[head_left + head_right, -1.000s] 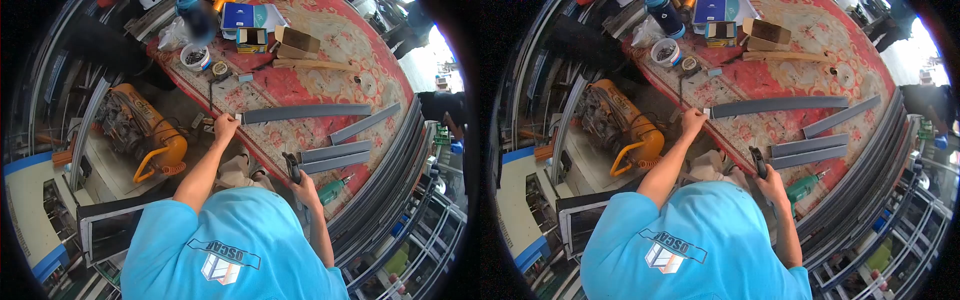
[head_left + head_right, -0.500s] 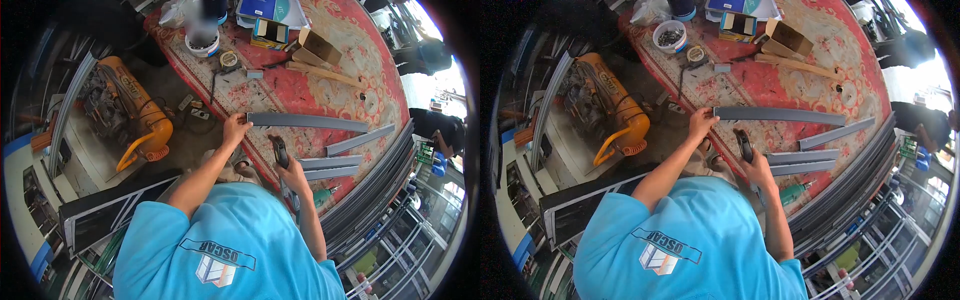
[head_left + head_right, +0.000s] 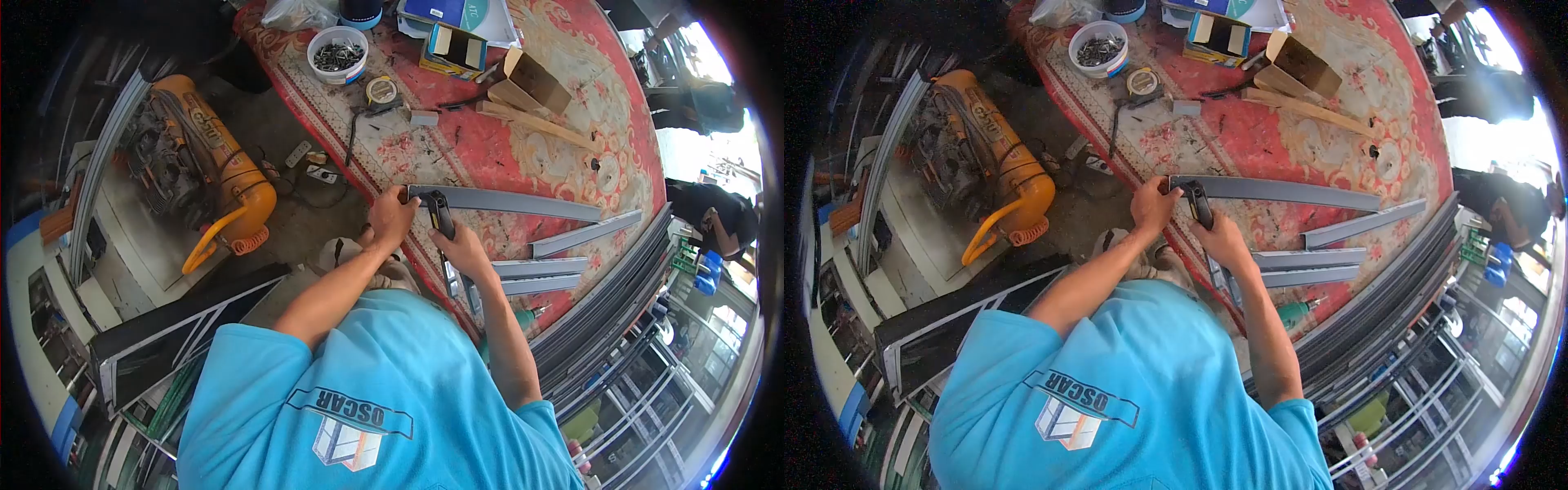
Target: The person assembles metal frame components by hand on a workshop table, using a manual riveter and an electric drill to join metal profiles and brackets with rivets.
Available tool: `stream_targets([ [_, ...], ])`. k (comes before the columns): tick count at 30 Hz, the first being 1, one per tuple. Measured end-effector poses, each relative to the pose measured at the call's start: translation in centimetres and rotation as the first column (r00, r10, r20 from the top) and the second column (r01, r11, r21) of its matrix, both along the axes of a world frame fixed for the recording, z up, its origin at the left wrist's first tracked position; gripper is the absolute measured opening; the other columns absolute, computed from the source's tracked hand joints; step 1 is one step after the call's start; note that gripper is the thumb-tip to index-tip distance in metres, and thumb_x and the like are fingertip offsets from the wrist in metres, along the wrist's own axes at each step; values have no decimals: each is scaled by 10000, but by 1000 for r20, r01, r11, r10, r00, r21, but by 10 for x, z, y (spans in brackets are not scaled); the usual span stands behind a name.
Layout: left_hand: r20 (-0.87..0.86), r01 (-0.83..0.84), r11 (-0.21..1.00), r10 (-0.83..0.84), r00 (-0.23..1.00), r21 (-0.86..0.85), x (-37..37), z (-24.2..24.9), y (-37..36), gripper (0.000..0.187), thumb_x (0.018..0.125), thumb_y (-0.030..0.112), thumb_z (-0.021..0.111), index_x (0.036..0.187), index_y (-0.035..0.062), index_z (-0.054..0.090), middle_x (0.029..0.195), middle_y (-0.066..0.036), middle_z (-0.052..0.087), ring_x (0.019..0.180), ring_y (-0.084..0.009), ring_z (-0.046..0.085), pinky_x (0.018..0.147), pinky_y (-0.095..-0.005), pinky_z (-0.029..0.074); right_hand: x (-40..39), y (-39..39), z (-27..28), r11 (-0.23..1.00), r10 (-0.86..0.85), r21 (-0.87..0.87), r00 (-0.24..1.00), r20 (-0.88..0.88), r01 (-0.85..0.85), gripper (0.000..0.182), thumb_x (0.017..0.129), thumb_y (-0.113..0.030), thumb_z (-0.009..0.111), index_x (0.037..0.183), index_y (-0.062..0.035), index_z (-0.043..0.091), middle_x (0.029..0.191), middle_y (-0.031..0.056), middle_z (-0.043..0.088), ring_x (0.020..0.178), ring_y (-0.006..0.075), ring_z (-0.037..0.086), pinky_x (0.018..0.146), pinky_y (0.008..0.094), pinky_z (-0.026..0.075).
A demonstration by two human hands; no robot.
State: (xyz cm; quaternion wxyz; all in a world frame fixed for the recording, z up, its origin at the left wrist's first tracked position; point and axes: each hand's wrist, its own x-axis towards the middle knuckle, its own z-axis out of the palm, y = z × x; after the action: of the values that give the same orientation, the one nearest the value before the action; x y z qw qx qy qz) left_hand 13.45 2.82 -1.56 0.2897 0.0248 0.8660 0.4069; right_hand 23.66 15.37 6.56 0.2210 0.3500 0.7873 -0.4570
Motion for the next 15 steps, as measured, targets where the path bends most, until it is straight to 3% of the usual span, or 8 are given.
stream_targets([
  [8, -59, 113, 994, -113, 992, -4, -4, -1, -5, 311, 808, 284, 760, 1014, 59, 703, 894, -123, 718, 853, -308, 693, 723, -419, 520, -4, 0, -13, 1000, -2, -3, 1000, -20, 2, 427, 843, -368, 652, 974, 37, 610, 782, 287, 618, 791, 431, 635, 743, 474, 473],
  [10, -9, 37, 999, -37, 999, 0, -3, -1, -2, 325, 810, 285, 759, 1028, 49, 707, 909, -138, 720, 865, -314, 695, 740, -413, 526, -6, 1, -9, 998, 54, 26, 998, -10, -54, 449, 869, -401, 663, 944, 39, 611, 715, 158, 615, 682, 255, 604, 679, 414, 472],
  [15, 56, -162, 983, 158, 986, 82, 5, -5, 5, 260, 785, 200, 760, 1007, 70, 720, 876, -113, 727, 840, -294, 697, 749, -399, 509, -7, 0, -11, 998, 56, 32, 998, -11, -56, 449, 864, -400, 665, 915, 42, 604, 704, 159, 610, 676, 255, 601, 675, 414, 470],
])
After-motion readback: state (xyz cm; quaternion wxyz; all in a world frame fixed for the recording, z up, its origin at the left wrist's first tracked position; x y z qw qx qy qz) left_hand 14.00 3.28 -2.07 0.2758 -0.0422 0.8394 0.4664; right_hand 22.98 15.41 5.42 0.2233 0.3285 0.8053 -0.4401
